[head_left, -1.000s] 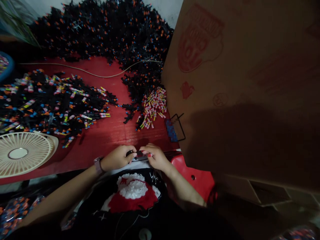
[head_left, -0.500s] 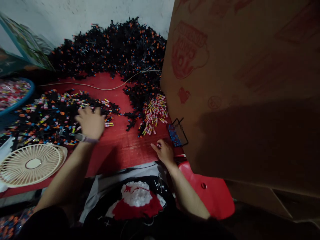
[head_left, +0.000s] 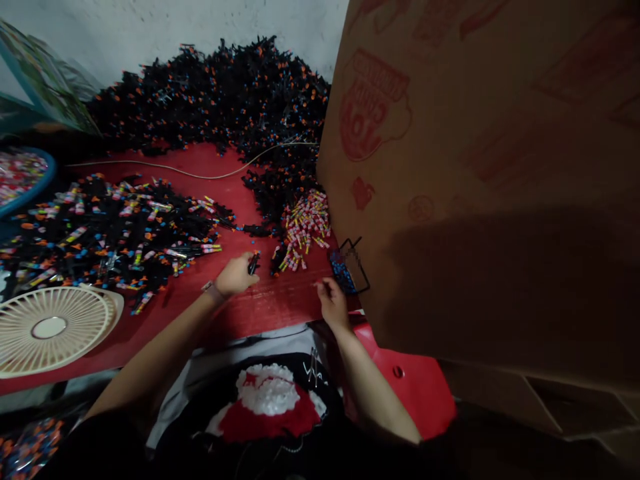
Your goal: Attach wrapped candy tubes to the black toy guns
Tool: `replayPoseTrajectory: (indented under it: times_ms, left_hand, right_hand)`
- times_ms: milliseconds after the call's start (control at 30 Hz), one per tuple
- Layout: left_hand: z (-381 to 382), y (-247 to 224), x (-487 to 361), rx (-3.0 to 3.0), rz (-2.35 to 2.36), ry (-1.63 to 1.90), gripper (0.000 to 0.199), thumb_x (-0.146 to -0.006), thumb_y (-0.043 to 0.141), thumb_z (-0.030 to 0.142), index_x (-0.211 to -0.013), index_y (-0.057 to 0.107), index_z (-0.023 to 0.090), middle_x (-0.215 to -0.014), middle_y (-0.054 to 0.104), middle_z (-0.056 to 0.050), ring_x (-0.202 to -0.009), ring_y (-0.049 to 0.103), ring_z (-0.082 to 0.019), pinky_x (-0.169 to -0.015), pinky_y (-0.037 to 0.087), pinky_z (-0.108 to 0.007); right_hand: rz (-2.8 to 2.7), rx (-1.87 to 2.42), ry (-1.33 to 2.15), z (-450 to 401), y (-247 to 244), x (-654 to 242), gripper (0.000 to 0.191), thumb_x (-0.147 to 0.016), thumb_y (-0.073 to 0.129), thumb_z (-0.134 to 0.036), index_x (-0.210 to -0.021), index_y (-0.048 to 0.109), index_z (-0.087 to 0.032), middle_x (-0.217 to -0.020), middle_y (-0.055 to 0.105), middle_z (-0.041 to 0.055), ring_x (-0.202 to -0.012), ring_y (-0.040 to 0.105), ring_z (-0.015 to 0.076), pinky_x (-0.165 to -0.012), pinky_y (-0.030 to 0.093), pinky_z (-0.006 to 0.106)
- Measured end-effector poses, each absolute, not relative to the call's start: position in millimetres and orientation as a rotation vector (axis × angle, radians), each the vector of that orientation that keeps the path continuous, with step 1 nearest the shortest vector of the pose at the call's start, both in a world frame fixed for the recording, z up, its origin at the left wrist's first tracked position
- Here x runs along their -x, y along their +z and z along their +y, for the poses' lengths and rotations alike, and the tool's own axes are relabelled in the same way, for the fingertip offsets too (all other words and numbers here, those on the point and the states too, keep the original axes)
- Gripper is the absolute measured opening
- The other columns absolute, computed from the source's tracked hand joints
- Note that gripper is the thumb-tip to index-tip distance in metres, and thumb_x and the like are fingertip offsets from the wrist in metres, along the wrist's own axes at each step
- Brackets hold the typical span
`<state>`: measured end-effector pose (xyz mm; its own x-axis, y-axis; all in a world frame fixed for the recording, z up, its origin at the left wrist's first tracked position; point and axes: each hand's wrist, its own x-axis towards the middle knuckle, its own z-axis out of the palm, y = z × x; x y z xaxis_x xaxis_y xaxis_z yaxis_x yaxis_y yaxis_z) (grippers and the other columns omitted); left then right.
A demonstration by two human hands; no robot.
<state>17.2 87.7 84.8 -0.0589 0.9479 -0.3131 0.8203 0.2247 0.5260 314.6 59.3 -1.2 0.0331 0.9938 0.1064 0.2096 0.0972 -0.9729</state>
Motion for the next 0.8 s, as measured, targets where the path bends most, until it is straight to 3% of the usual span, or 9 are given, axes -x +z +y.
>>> replayPoseTrajectory:
  times_ms: [100,233,367,433,500,600,700,800]
  left_hand:
    - [51,78,-24,-1.251,1.557,0.770,0.044,-0.075,0.086,0.041,-0.108,0.073,0.014,-0.086,0.077,-0.004,-0.080,0.076,-0.023,-0.079,0.063,-0.035]
    - [8,77,-50,-0.875,1.402,1.225,0.051,-0.063,0.100,0.050,-0.093,0.073,0.017,-0.093,0.081,-0.006,-0.087,0.079,-0.022,-0.087,0.066,-0.037]
    - [-11,92,-71,-0.626,1.339,1.395,0.059,-0.061,0.104,0.050,-0.098,0.070,0.019,-0.095,0.083,-0.006,-0.092,0.083,-0.026,-0.084,0.069,-0.040]
    - [-14,101,-75,-0.597,1.323,1.447,0.059,-0.059,0.106,0.045,-0.099,0.070,0.020,-0.095,0.084,-0.004,-0.094,0.084,-0.026,-0.088,0.070,-0.040]
    - [-16,110,-76,-0.631,1.340,1.489,0.057,-0.057,0.107,0.040,-0.096,0.071,0.020,-0.092,0.083,-0.002,-0.092,0.084,-0.025,-0.091,0.070,-0.039]
    - [-20,122,-74,-0.741,1.394,1.507,0.048,-0.059,0.105,0.038,-0.092,0.075,0.020,-0.090,0.084,-0.003,-0.088,0.084,-0.026,-0.090,0.071,-0.040]
    - [-24,132,-74,-0.872,1.436,1.504,0.035,-0.065,0.100,0.036,-0.086,0.077,0.022,-0.088,0.084,-0.003,-0.085,0.083,-0.027,-0.085,0.072,-0.043]
    - [-26,139,-78,-0.960,1.452,1.496,0.026,-0.068,0.097,0.033,-0.083,0.078,0.023,-0.085,0.084,-0.003,-0.083,0.082,-0.027,-0.085,0.072,-0.045]
  right_hand:
    - [-1.249,1.208,1.305,44,10,-292,0.049,-0.092,0.072,-0.071,-0.094,0.055,-0.025,-0.071,0.062,-0.0033,-0.067,0.063,0.0180,-0.068,0.055,0.030]
    - [-1.206,1.079,1.517,26,35,-265,0.044,-0.087,0.083,-0.060,-0.097,0.062,-0.024,-0.088,0.071,0.0011,-0.074,0.068,0.0171,-0.071,0.057,0.029]
    - [-1.308,1.070,1.489,25,57,-257,0.042,-0.086,0.086,-0.060,-0.090,0.068,-0.023,-0.081,0.068,-0.0002,-0.075,0.063,0.0174,-0.072,0.054,0.029]
    - [-1.418,1.005,1.414,28,67,-259,0.046,-0.093,0.078,-0.067,-0.087,0.068,-0.022,-0.086,0.068,0.0024,-0.081,0.064,0.0188,-0.077,0.055,0.031]
    - [-1.560,0.907,1.344,30,78,-264,0.052,-0.107,0.058,-0.070,-0.092,0.069,-0.021,-0.098,0.068,0.0067,-0.088,0.066,0.0200,-0.083,0.057,0.033]
    - [-1.784,0.835,1.295,27,95,-272,0.051,-0.118,0.036,-0.060,-0.115,0.068,-0.022,-0.115,0.069,0.0105,-0.103,0.068,0.0215,-0.094,0.058,0.037]
    - [-1.955,0.832,1.278,22,108,-277,0.043,-0.120,0.034,-0.052,-0.133,0.062,-0.023,-0.124,0.071,0.0108,-0.115,0.068,0.0223,-0.104,0.057,0.040]
    - [-2.010,0.806,1.229,19,113,-277,0.044,-0.121,0.031,-0.050,-0.129,0.064,-0.022,-0.120,0.073,0.0108,-0.112,0.069,0.0223,-0.104,0.057,0.039]
